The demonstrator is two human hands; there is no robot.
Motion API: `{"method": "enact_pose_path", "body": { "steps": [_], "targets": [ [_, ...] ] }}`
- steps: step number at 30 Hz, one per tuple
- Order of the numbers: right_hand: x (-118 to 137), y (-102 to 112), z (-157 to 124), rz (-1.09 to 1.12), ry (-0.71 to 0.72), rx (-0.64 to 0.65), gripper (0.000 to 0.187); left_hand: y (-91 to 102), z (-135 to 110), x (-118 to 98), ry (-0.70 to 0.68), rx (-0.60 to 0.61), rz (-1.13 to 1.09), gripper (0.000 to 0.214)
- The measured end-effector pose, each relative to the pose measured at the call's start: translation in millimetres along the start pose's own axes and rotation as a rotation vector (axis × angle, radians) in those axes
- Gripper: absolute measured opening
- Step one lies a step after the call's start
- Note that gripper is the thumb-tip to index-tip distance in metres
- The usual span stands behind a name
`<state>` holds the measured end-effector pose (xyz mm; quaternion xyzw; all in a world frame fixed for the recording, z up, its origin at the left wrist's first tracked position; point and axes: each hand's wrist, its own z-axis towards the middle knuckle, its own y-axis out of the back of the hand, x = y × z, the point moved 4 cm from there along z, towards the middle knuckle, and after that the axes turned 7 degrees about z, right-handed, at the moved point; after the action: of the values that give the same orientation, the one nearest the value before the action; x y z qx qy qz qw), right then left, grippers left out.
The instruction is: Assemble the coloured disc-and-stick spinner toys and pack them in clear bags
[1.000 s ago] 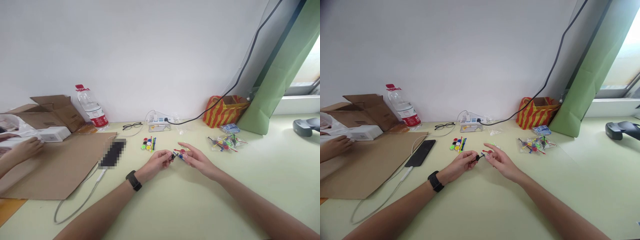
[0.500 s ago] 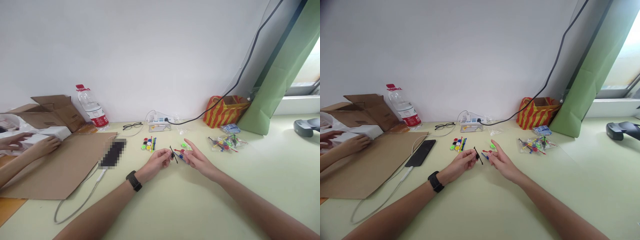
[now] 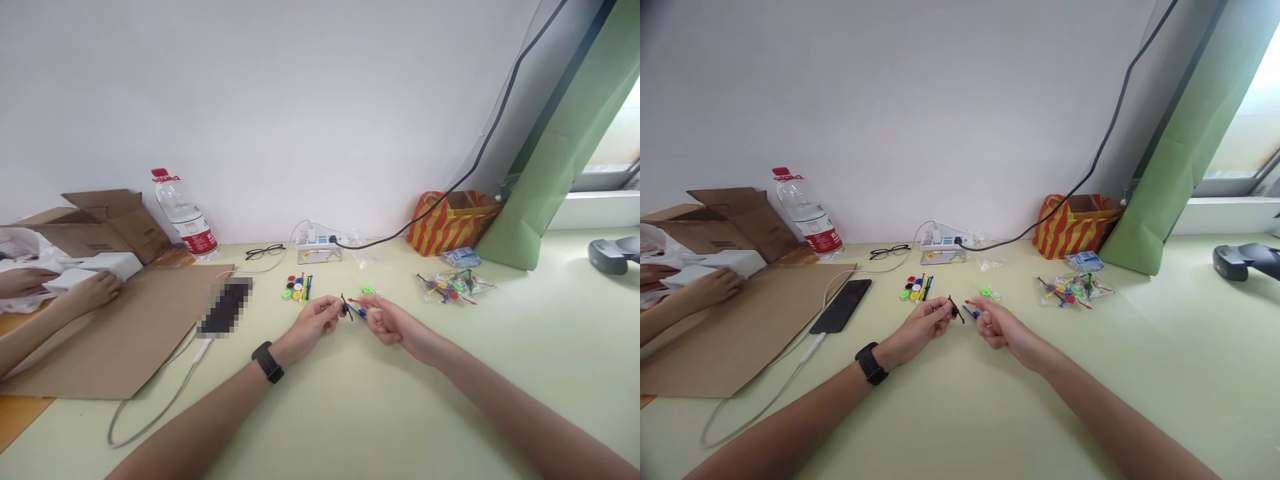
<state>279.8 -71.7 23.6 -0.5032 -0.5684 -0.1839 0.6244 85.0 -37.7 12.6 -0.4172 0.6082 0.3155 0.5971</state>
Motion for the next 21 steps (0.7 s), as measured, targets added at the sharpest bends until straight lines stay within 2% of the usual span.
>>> {"method": "enact_pose_path", "body": {
  "steps": [2, 3, 5, 11, 13, 16, 19, 20, 21],
  "targets": [
    [3.5, -7.3, -4.0, 0.093, -0.064, 0.279, 0.073, 0.1, -0.3, 0.1, -0.001, -0.01, 0.003, 0.032],
    [7.1, -9.5, -6.0, 0.134, -0.053, 0.372, 0.077, 0.1, -0.4, 0.2, -0.001, -0.013, 0.004, 0.032],
    [14.5, -9.4, -7.2, 0.17, 0.021, 0.419, 0.078, 0.0, -0.5, 0.3, 0.001, -0.015, 0.005, 0.032],
    [5.4, -4.0, -5.0, 0.008, -0.004, 0.21, 0.062, -0.6, 0.7, 0.3, 0.014, -0.001, -0.018, 0.033],
    [7.2, -7.2, -4.5, -0.057, 0.031, 0.123, 0.058, -0.7, 0.9, 0.2, 0.013, -0.001, -0.032, 0.034],
    [34.3, -20.9, -4.8, -0.15, 0.183, 0.044, 0.052, -0.9, 0.5, 0.7, 0.014, -0.007, -0.046, 0.034],
    [61.6, -28.4, -22.6, -0.233, 0.385, 0.053, 0.05, -0.8, 0.2, 1.0, 0.007, -0.013, -0.049, 0.035],
    [56.5, -22.7, -37.4, -0.263, 0.433, 0.047, 0.05, -0.5, 0.3, 1.1, 0.003, -0.018, -0.051, 0.035],
    [39.0, -10.4, -57.2, -0.289, 0.449, 0.005, 0.053, -0.1, 0.5, 1.2, 0.001, -0.022, -0.057, 0.035]
  ]
}}
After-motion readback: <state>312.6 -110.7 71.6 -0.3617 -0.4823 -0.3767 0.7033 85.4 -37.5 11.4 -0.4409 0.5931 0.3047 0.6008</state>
